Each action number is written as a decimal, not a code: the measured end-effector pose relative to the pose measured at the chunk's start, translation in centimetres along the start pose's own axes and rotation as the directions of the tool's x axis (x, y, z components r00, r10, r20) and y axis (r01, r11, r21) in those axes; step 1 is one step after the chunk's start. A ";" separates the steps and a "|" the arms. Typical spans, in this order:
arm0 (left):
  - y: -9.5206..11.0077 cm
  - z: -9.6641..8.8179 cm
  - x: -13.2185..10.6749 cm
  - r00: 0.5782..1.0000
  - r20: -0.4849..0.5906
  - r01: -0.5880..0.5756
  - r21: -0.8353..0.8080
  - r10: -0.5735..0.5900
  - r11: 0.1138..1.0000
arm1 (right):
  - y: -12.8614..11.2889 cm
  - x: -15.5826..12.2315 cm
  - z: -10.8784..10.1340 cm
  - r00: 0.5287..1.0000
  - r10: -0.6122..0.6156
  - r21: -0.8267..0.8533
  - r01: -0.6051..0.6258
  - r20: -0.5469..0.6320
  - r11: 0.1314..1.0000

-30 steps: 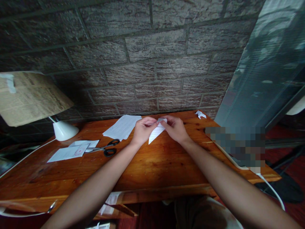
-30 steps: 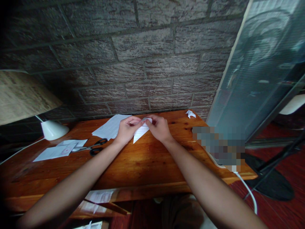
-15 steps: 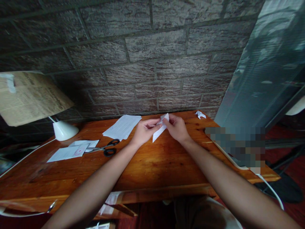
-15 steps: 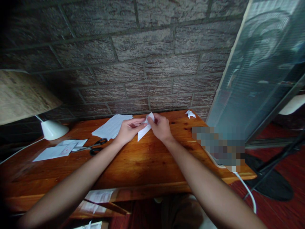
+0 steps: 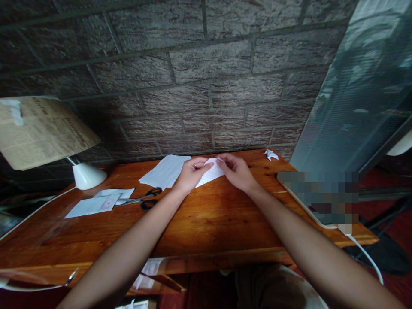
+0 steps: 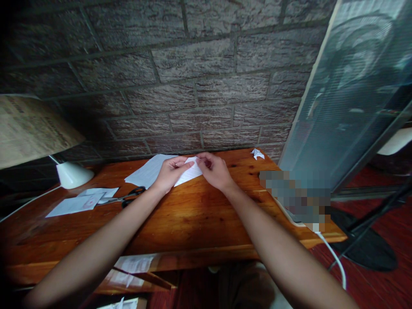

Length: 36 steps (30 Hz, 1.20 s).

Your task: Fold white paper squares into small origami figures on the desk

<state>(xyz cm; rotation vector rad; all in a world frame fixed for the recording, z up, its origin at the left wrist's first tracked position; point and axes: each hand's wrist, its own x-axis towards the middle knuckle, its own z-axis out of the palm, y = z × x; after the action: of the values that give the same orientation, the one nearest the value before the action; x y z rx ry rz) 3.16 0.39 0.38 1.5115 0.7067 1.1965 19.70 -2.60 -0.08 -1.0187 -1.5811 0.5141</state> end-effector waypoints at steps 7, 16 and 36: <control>0.0 -0.3 0.0 0.998 0.060 0.027 -0.051 -0.024 0.998 | -0.1 0.0 0.0 1.000 0.018 0.073 -0.016 -0.020 0.997; 0.4 -0.8 0.5 0.981 -0.019 0.186 -0.233 -0.195 0.955 | 0.3 0.1 -0.1 0.999 0.020 0.090 -0.016 -0.045 0.996; 1.6 -1.2 0.7 0.952 -0.048 0.254 -0.423 -0.301 0.870 | -0.7 -0.3 0.2 0.993 -0.037 0.136 0.021 0.113 0.990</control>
<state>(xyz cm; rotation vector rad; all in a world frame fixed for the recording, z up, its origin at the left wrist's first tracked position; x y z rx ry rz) 2.00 1.00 2.11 0.9596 0.6691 1.1285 19.29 -3.15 0.21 -0.8758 -1.6372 0.6612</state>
